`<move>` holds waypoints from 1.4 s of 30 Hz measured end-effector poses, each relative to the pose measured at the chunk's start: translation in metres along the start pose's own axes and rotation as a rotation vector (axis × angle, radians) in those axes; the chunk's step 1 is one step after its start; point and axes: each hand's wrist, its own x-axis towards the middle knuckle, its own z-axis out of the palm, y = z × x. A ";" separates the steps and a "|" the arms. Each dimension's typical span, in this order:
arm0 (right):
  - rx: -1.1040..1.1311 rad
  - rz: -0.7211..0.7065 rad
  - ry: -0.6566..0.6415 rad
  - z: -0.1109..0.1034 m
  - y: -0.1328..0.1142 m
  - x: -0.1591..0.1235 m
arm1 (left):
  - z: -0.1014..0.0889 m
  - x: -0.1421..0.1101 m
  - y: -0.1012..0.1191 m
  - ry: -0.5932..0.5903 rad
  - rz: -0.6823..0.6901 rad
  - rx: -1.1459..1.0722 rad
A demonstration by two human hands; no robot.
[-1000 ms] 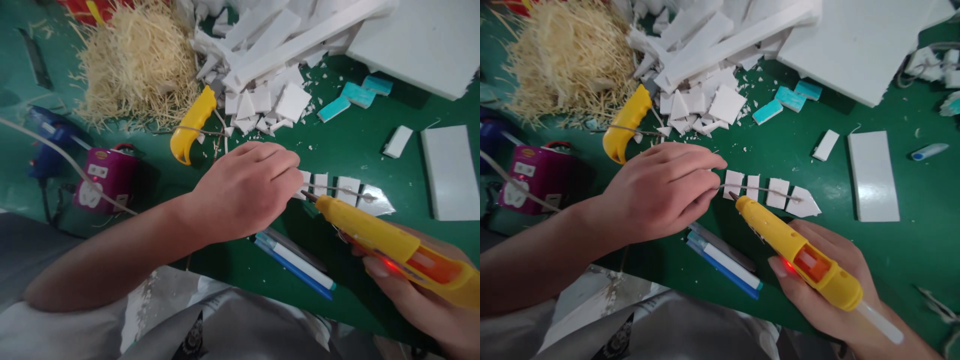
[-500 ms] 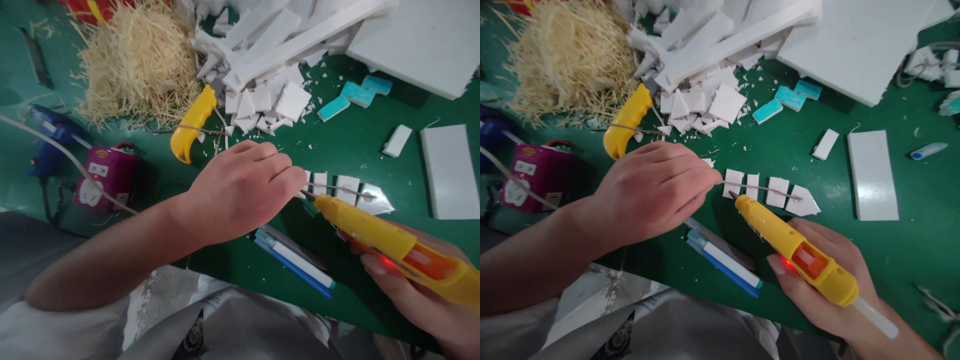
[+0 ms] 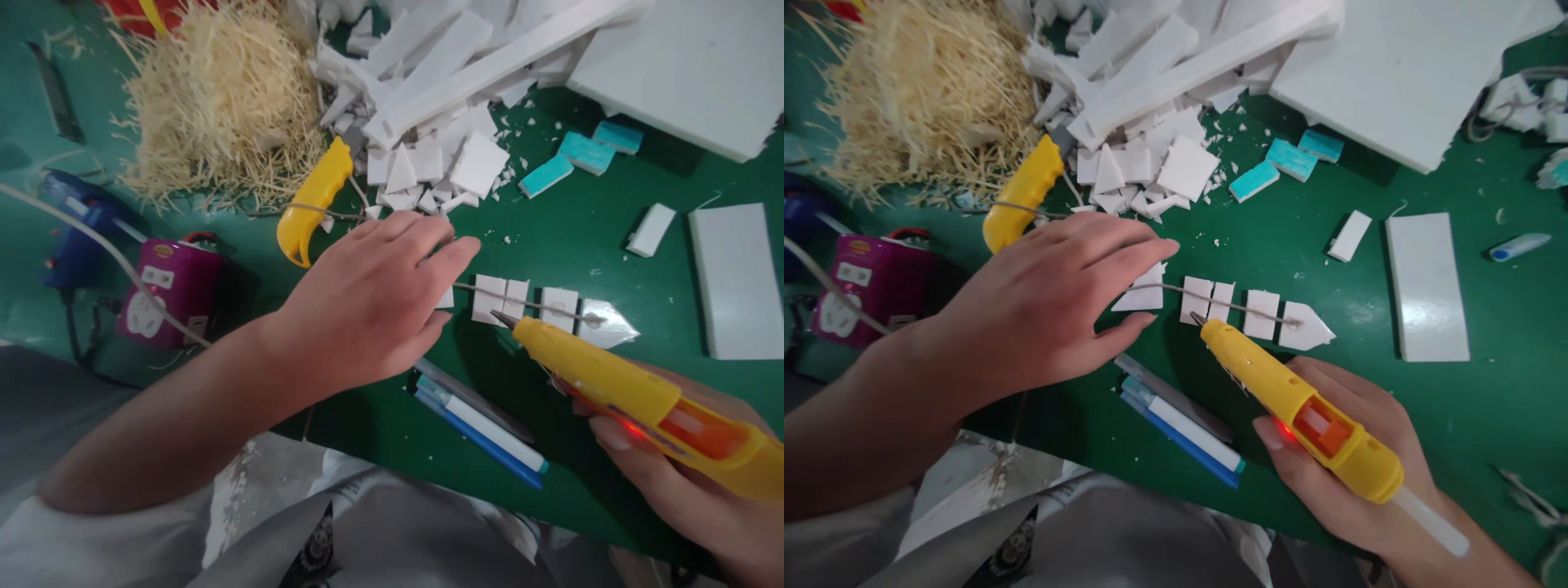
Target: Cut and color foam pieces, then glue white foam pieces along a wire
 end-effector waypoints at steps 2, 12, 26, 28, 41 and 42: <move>0.000 -0.007 -0.006 0.000 -0.001 0.001 | 0.006 0.002 -0.001 -0.005 0.015 -0.019; -0.051 -0.003 0.009 -0.001 0.001 -0.001 | 0.027 0.014 0.002 0.118 0.214 -0.057; 0.026 0.028 0.012 0.005 -0.005 0.001 | 0.016 0.005 -0.008 0.079 0.133 -0.094; 0.027 0.045 0.047 0.007 -0.006 0.003 | 0.018 0.004 -0.010 0.094 0.138 -0.102; 0.000 0.094 -0.023 0.006 -0.006 0.009 | 0.003 -0.005 -0.024 -0.022 0.062 -0.054; -0.001 0.088 -0.029 0.006 -0.007 0.009 | 0.001 -0.006 -0.024 -0.038 0.073 -0.042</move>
